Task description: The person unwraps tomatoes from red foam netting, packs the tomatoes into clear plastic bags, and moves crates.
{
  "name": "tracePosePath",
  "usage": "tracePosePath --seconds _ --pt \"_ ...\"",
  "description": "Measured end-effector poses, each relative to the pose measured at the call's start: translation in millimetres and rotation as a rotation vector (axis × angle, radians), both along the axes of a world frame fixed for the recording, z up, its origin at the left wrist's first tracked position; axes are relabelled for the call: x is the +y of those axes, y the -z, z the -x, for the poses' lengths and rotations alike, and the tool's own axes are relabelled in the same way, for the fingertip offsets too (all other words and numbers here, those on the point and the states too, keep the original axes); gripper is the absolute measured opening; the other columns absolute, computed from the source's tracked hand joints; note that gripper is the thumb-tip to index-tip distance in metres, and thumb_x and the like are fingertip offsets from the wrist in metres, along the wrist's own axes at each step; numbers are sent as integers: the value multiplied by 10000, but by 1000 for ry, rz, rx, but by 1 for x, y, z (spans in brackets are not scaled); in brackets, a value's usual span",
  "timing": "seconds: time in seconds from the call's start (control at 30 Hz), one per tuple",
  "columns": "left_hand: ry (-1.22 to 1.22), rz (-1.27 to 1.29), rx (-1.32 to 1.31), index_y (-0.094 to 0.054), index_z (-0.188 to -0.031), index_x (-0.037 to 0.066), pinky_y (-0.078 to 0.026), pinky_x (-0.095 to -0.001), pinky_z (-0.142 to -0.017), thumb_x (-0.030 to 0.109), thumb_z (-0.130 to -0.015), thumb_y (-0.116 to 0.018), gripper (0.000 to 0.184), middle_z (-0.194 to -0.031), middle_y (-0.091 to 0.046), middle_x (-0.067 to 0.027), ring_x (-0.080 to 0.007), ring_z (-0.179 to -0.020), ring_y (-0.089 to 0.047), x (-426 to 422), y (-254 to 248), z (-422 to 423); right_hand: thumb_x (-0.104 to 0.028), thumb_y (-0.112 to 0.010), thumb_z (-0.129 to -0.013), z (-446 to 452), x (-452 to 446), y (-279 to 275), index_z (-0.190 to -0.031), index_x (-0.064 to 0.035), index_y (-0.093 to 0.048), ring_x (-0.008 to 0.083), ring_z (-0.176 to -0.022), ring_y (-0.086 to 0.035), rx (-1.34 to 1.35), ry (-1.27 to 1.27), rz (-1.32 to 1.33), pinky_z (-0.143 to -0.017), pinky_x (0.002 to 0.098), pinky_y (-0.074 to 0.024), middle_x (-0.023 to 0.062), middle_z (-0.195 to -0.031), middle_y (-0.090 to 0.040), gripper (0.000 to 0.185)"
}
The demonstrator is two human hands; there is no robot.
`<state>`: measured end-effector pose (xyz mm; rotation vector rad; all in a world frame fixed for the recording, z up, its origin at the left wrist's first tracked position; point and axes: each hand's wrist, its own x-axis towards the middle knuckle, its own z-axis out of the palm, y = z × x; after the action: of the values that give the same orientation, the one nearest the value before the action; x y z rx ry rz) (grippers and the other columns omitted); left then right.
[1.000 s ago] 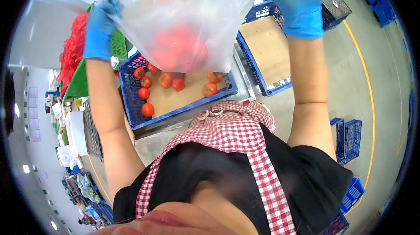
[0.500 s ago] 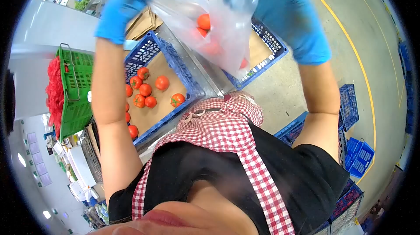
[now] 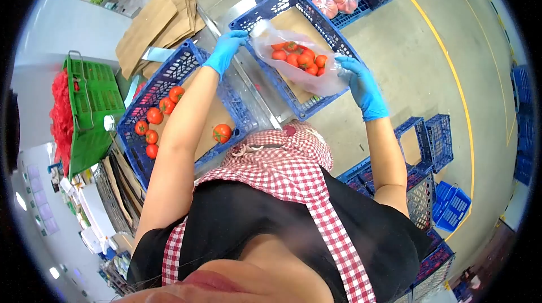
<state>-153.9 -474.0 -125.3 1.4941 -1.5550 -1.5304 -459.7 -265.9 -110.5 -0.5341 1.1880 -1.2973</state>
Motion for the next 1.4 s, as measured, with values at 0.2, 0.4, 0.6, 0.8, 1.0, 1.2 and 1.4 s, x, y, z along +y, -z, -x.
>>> tracePosePath --seconds 0.2,0.4,0.6,0.8,1.0,1.2,1.4 --pt "-16 406 149 -545 -1223 57 -463 -267 -833 61 -783 -610 445 -1081 -602 -60 -131 -898 -567 65 -53 -112 -227 -571 -843 2 0 33 -1094 -137 -623 57 -702 -466 191 -55 -86 -650 205 -382 -56 -866 -583 272" --pt "-281 211 -448 -353 -1350 -8 -410 -379 -969 357 -747 -709 790 -1294 -458 -240 -307 -1182 -477 137 -18 -287 -83 -621 -809 -54 -26 -52 -1251 -25 -508 202 -1043 -543 1550 270 380 -922 325 -422 100 -1159 -574 460" --pt "-100 226 -962 -174 -1454 244 -376 -556 -961 551 -596 -758 1083 -1458 -163 -246 -530 -1240 -267 171 55 -227 -244 -638 -793 -219 -41 -105 -1297 -136 -494 290 -1163 -498 904 -1172 633 -1000 368 -375 174 -1280 -493 536" --pt "153 499 -932 -270 -1413 304 -350 -555 -986 548 -600 -736 968 -1383 -296 -194 -513 -1221 -272 154 48 -201 -207 -678 -666 -261 -62 8 -1186 -149 -575 362 -990 -577 1528 -1937 430 -805 439 -485 210 -1239 -481 534" --pt "319 527 -1004 -380 -1333 403 -493 -490 -804 417 -640 -722 773 -1249 -429 -137 -437 -1121 -407 124 -4 -176 -199 -716 -612 -260 -81 0 -1069 -90 -635 309 -903 -617 1541 -2054 355 -728 395 -499 166 -1126 -585 476" --pt "224 648 -901 -363 -1345 406 -504 -474 -764 343 -752 -661 666 -1161 -497 -136 -378 -1041 -495 113 4 -157 -207 -694 -706 -167 -127 -109 -1119 -59 -578 160 -968 -558 470 -1151 296 -805 316 -470 64 -1098 -591 454" --pt "147 332 -582 -253 -1404 357 -506 -468 -727 380 -769 -655 752 -1142 -523 -146 -382 -976 -556 123 -18 -166 -280 -648 -790 -26 -185 -153 -1119 -28 -578 178 -948 -583 284 -33 -49 -805 289 -483 108 -1074 -599 420"
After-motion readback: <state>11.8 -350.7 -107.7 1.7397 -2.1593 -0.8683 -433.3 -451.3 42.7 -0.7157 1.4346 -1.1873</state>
